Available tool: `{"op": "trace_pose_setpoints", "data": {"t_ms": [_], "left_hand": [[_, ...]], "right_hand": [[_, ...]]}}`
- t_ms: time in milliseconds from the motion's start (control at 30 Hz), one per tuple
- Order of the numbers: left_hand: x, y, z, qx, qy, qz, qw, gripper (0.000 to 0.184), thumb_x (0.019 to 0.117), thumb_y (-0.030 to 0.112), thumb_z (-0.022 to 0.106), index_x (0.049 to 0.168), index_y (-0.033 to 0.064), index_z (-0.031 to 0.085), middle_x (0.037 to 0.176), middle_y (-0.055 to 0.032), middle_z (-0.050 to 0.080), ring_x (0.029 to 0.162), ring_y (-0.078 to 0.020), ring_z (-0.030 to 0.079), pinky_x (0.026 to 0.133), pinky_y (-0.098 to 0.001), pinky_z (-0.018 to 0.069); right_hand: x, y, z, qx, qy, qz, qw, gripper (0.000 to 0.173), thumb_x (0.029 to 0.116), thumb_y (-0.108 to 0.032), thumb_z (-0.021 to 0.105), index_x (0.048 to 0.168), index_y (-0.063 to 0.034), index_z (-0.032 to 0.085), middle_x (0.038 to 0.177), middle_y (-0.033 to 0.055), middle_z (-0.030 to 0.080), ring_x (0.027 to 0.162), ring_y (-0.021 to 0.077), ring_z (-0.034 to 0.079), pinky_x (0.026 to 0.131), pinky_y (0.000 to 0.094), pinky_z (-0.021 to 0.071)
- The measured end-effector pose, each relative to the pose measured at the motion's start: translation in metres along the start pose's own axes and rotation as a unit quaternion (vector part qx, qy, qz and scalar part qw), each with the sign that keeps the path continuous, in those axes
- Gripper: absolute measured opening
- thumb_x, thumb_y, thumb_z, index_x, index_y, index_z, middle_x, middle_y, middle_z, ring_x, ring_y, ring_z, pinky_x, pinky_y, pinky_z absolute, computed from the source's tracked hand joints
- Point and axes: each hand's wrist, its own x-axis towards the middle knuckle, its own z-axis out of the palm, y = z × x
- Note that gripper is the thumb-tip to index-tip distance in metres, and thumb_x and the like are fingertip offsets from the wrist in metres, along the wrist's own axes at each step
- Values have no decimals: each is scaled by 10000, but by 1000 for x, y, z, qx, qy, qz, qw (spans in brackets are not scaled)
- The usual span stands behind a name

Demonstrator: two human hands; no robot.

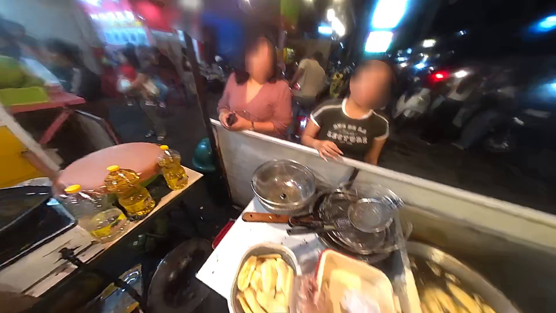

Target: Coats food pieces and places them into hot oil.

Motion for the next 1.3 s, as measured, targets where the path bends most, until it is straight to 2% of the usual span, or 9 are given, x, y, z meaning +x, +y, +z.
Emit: {"op": "trace_pose_setpoints", "data": {"t_ms": [100,200,333,500,700,900,1067,1200,1300], "left_hand": [[3,2,0,27,-1,0,1000,330,862,365,775,1012,77,716,990,-102,691,918,-213,677,835,-403,585],[3,1,3,37,1,3,999,325,873,363,777,1006,73,716,1014,-111,691,937,-226,680,853,-423,583],[5,1,4,30,3,7,1000,327,867,360,789,992,67,715,998,-107,691,937,-223,671,859,-421,573],[3,-5,5,20,17,17,1000,317,860,331,801,986,56,706,1011,-126,686,936,-239,667,849,-429,569],[3,-3,4,23,16,27,999,279,845,259,813,977,39,704,993,-139,687,917,-256,673,827,-449,572],[3,0,2,23,14,27,999,257,834,224,810,955,26,699,963,-139,683,895,-265,667,807,-455,568],[3,2,1,27,16,17,999,256,836,224,817,963,33,703,967,-138,682,902,-258,663,817,-447,562],[3,-5,4,29,27,36,999,261,834,239,814,963,40,704,948,-124,685,888,-244,667,811,-435,571],[2,-5,3,41,24,29,998,268,833,258,815,961,49,708,945,-120,688,895,-254,669,817,-449,565]], "right_hand": [[5,12,-10,24,-46,1,999,403,931,-85,650,1330,-26,640,1408,238,578,1321,443,527,1045,646,451],[-15,1,-62,75,-37,92,992,291,1029,-99,562,1287,1,652,1359,240,617,1296,424,562,1061,620,436],[13,40,-52,68,10,32,997,241,977,-93,602,1182,3,682,1273,227,645,1227,404,601,1014,610,480],[21,29,-12,-47,-59,-36,996,430,871,35,687,1296,15,623,1333,268,592,1286,473,531,1045,647,439],[32,29,11,-4,-80,18,997,296,982,-57,599,1244,74,634,1335,309,583,1271,502,542,1025,672,446],[35,52,-13,11,-62,-107,992,259,949,-92,659,1182,20,675,1266,254,632,1248,457,563,1013,654,455],[42,72,-29,150,-26,-112,982,337,973,-146,658,1300,-66,685,1296,199,663,1257,358,598,1096,545,440],[38,59,-11,110,100,14,989,453,953,-192,669,1372,-40,586,1352,232,596,1301,402,551,1074,557,461],[35,26,0,130,67,146,978,646,935,-338,713,1431,25,518,1428,304,523,1338,475,500,1030,658,454]]}}
